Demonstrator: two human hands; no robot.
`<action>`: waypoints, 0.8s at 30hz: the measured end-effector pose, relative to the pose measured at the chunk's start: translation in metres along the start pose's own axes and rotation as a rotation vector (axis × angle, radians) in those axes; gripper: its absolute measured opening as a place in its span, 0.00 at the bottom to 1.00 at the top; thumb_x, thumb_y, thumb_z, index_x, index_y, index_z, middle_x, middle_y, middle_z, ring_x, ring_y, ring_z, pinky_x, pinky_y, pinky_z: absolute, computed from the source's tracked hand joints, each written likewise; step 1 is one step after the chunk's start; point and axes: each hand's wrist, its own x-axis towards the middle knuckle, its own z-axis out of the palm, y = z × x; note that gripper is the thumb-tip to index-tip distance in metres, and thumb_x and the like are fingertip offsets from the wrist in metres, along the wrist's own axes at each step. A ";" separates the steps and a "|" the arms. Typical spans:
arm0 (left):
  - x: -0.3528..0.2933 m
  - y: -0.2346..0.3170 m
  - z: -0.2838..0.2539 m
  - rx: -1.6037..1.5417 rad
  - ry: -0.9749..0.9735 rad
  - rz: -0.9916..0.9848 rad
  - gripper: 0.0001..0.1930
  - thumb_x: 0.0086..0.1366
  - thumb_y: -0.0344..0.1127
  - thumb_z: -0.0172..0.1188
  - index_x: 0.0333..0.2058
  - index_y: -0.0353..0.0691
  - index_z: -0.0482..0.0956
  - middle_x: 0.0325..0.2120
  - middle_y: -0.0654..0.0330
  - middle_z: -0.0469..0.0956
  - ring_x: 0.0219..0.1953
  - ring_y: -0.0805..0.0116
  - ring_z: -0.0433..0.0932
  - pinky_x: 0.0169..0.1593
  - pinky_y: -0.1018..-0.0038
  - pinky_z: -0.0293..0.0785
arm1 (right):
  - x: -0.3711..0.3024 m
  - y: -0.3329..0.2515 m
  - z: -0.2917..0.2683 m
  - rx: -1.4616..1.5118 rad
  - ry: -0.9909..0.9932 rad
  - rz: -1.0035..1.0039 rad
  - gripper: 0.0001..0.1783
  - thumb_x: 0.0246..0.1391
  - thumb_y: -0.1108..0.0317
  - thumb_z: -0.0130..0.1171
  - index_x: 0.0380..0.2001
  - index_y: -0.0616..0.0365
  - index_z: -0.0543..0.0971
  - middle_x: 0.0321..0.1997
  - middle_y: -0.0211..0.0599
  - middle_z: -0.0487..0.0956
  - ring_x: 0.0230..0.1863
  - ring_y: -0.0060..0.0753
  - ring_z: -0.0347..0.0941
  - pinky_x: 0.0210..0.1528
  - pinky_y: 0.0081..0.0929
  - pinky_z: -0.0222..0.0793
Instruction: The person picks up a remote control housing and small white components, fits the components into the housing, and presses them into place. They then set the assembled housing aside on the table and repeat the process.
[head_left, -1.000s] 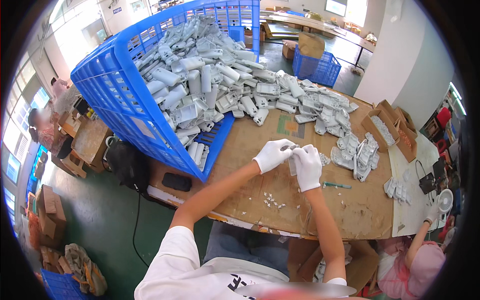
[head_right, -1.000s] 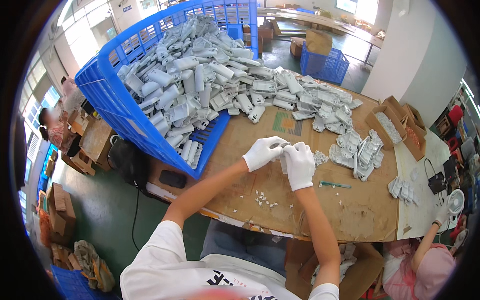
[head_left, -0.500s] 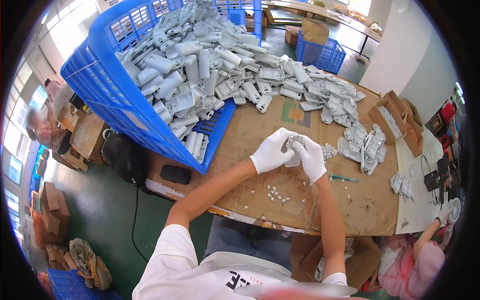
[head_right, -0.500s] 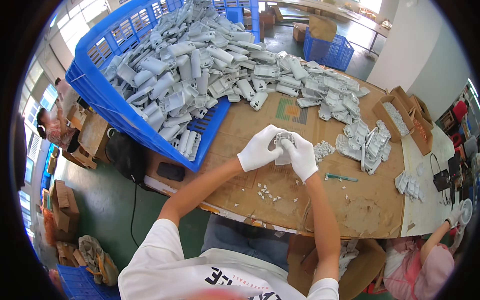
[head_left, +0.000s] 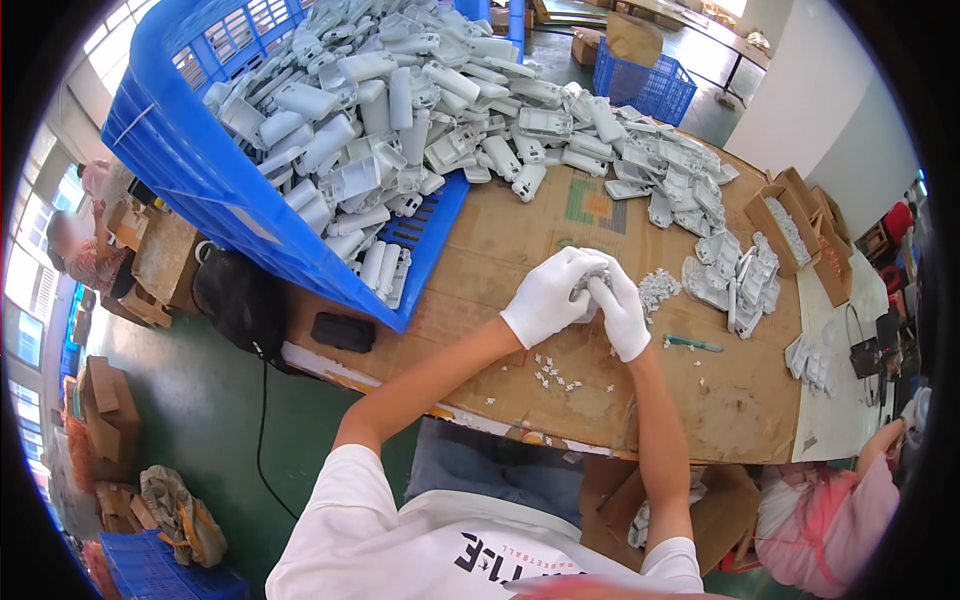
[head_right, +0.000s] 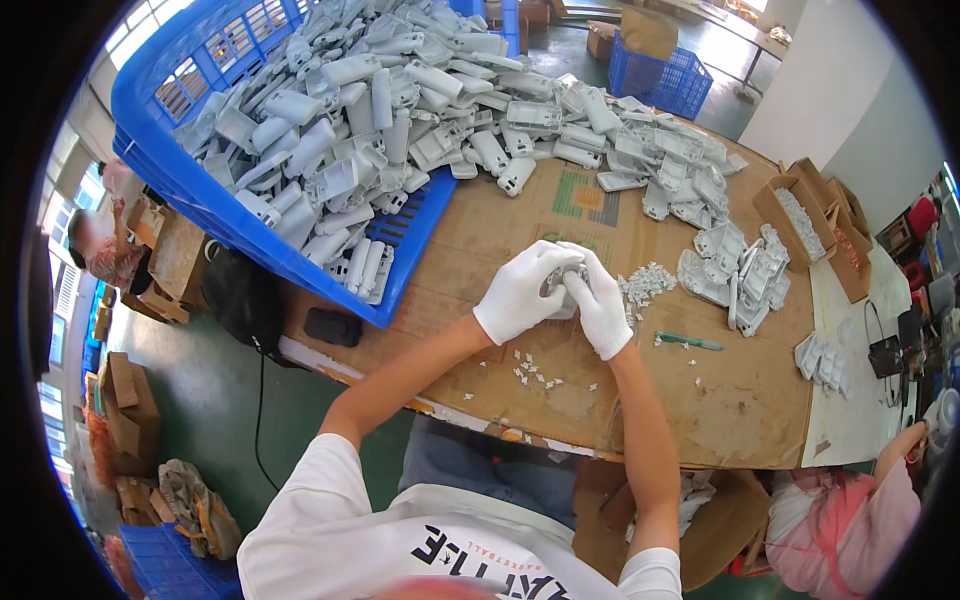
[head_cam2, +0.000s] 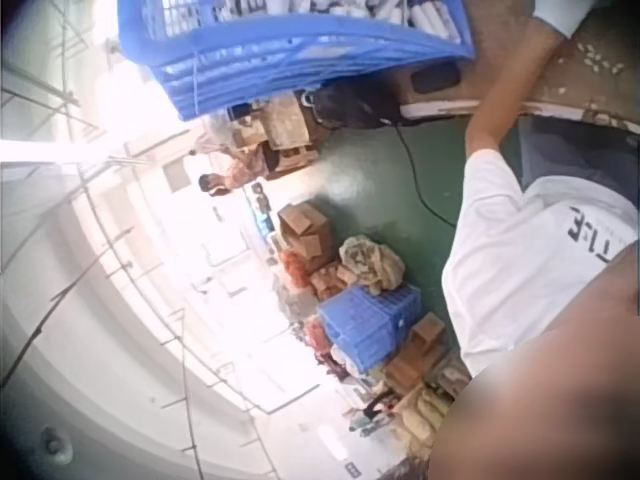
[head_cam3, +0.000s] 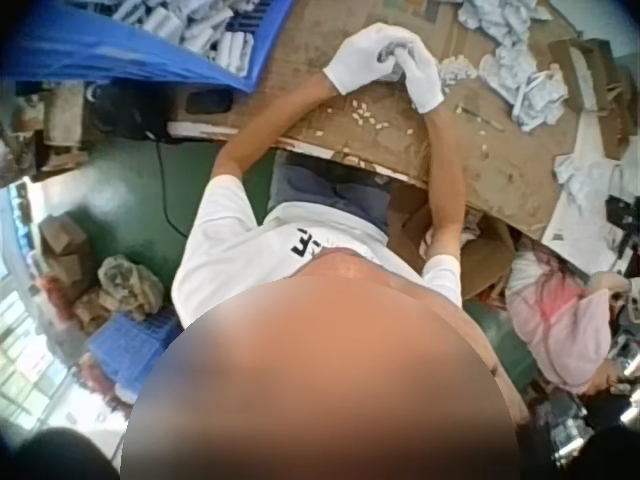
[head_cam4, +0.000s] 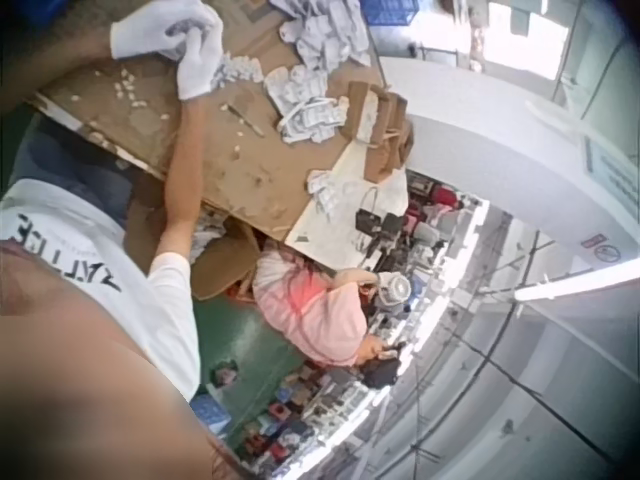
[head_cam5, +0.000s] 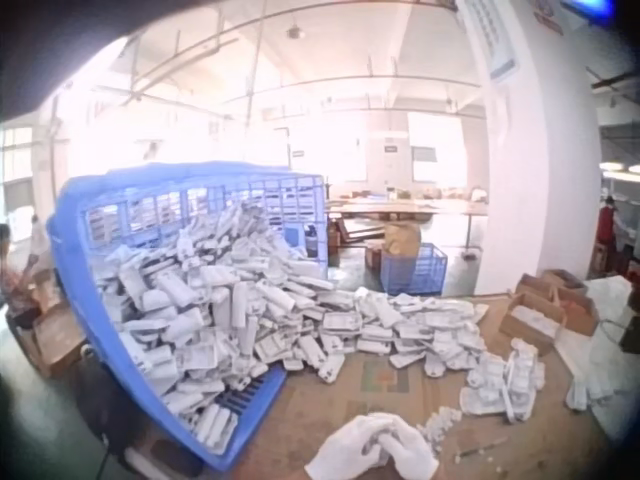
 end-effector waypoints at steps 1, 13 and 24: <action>0.000 0.000 0.003 -0.014 0.011 0.011 0.24 0.50 0.19 0.60 0.47 0.43 0.76 0.41 0.56 0.77 0.40 0.56 0.79 0.43 0.67 0.78 | -0.002 -0.003 -0.001 0.011 0.035 0.007 0.21 0.62 0.74 0.48 0.58 0.62 0.70 0.43 0.36 0.80 0.45 0.24 0.75 0.50 0.24 0.70; -0.011 -0.007 0.001 0.088 0.079 -0.009 0.26 0.51 0.21 0.60 0.51 0.44 0.75 0.40 0.56 0.77 0.41 0.56 0.78 0.44 0.66 0.77 | -0.004 0.000 0.010 -0.198 0.070 -0.015 0.27 0.59 0.73 0.48 0.63 0.51 0.67 0.42 0.50 0.82 0.43 0.46 0.82 0.46 0.34 0.74; -0.021 -0.006 0.008 0.144 0.076 -0.020 0.27 0.50 0.22 0.60 0.52 0.45 0.74 0.38 0.57 0.76 0.40 0.57 0.77 0.44 0.65 0.76 | -0.009 0.005 0.016 -0.151 0.132 0.122 0.20 0.54 0.79 0.45 0.50 0.66 0.74 0.39 0.38 0.81 0.41 0.23 0.75 0.47 0.24 0.71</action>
